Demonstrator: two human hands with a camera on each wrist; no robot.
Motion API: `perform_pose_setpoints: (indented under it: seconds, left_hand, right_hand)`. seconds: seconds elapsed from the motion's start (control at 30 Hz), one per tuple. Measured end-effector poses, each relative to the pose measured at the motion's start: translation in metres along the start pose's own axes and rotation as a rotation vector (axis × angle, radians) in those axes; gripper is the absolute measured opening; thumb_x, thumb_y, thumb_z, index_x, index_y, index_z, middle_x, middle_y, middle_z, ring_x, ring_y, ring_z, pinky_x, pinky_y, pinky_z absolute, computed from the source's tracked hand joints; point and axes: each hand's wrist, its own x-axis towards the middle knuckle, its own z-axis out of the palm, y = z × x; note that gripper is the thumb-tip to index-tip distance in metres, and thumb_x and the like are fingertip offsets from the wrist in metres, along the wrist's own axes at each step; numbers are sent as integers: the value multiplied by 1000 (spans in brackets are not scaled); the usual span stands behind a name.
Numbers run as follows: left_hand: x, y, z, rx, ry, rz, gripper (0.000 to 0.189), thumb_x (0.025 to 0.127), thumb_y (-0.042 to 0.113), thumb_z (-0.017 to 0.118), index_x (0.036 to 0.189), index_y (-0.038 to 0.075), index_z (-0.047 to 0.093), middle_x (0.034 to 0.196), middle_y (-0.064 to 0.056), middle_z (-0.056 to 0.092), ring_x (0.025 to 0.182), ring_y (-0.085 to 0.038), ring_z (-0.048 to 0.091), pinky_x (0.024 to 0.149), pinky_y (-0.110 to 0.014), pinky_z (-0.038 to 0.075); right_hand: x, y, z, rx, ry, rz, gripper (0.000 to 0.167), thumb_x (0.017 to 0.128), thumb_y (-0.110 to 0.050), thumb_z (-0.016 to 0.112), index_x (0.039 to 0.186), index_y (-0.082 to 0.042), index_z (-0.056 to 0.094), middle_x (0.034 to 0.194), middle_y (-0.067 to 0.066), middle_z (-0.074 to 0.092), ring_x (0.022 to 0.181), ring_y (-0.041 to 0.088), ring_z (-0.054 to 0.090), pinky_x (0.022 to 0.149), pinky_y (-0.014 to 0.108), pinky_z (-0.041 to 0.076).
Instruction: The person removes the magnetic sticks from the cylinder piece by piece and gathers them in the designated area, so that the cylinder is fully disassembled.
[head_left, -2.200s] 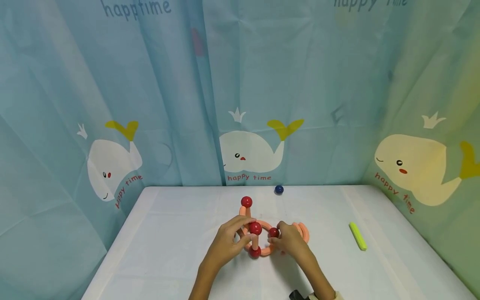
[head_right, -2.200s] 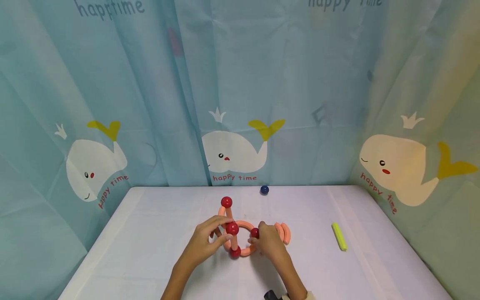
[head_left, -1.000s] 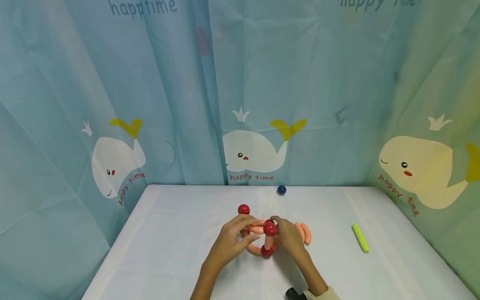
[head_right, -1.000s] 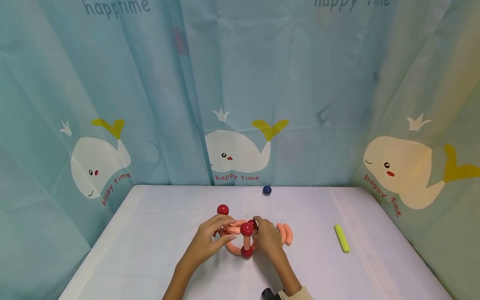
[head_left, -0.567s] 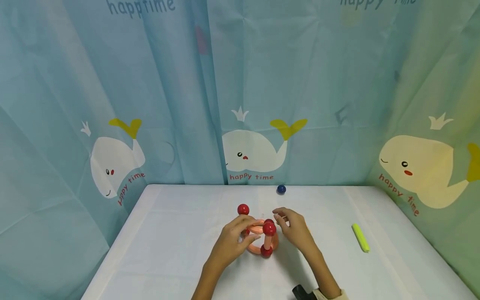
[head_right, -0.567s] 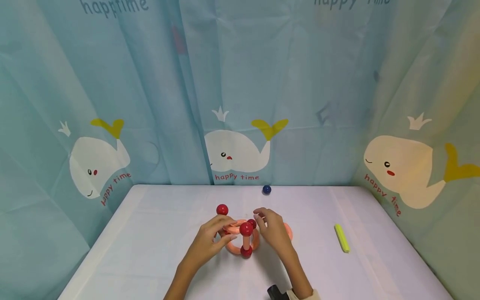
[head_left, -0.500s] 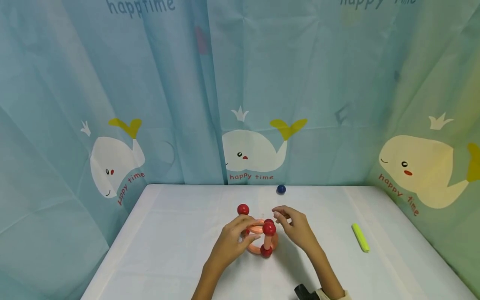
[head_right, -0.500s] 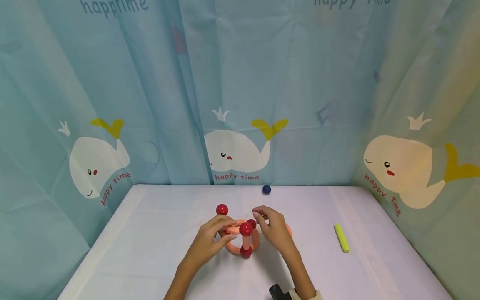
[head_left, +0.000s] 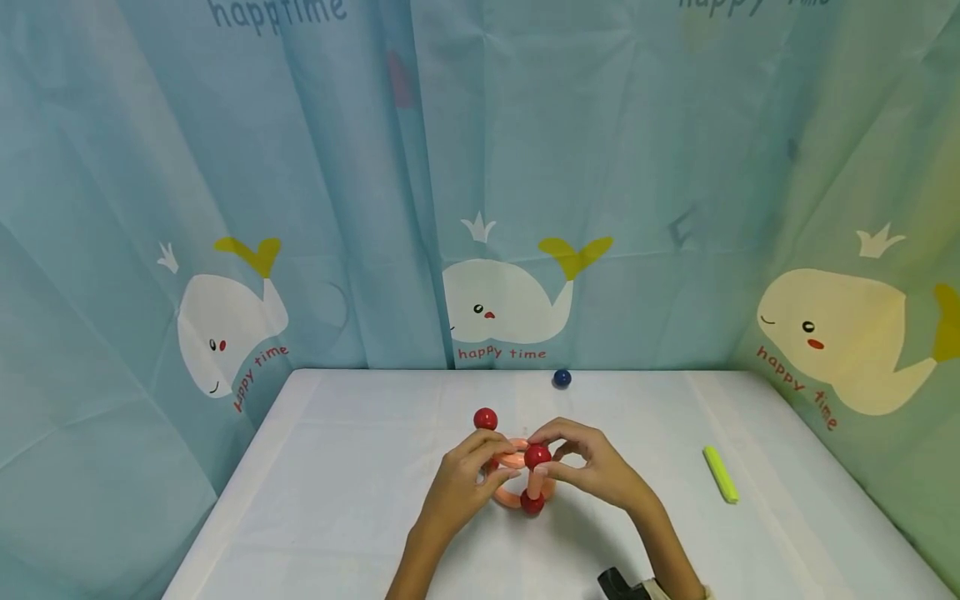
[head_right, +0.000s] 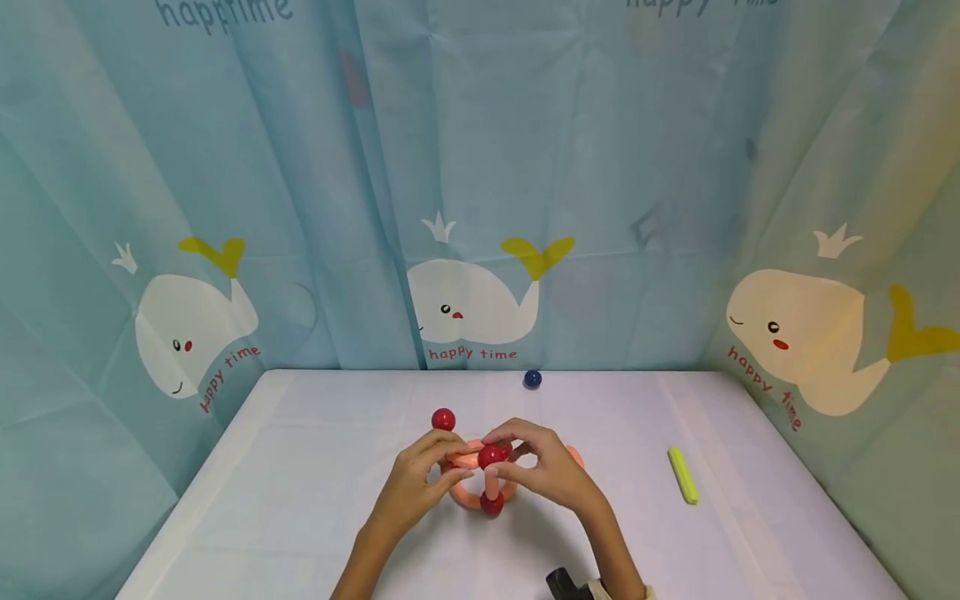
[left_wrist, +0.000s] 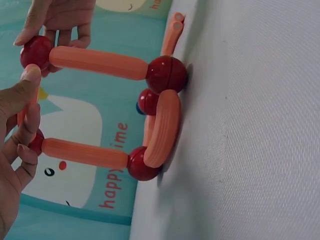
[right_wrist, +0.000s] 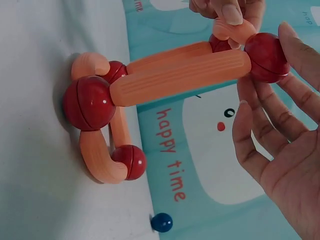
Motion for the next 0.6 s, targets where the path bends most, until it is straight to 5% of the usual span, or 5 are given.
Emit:
perform_pose_setpoints:
  seconds: [0.6]
  left_hand:
    - [-1, -1, 4, 36, 12, -7, 22, 81, 21, 77, 101, 11, 73, 100, 2, 64, 78, -10, 61, 68, -18, 54]
  right_hand:
    - [-1, 2, 0, -4, 1, -16, 25, 88, -6, 71, 113, -5, 66, 105, 8, 68, 95, 13, 62, 75, 28, 56]
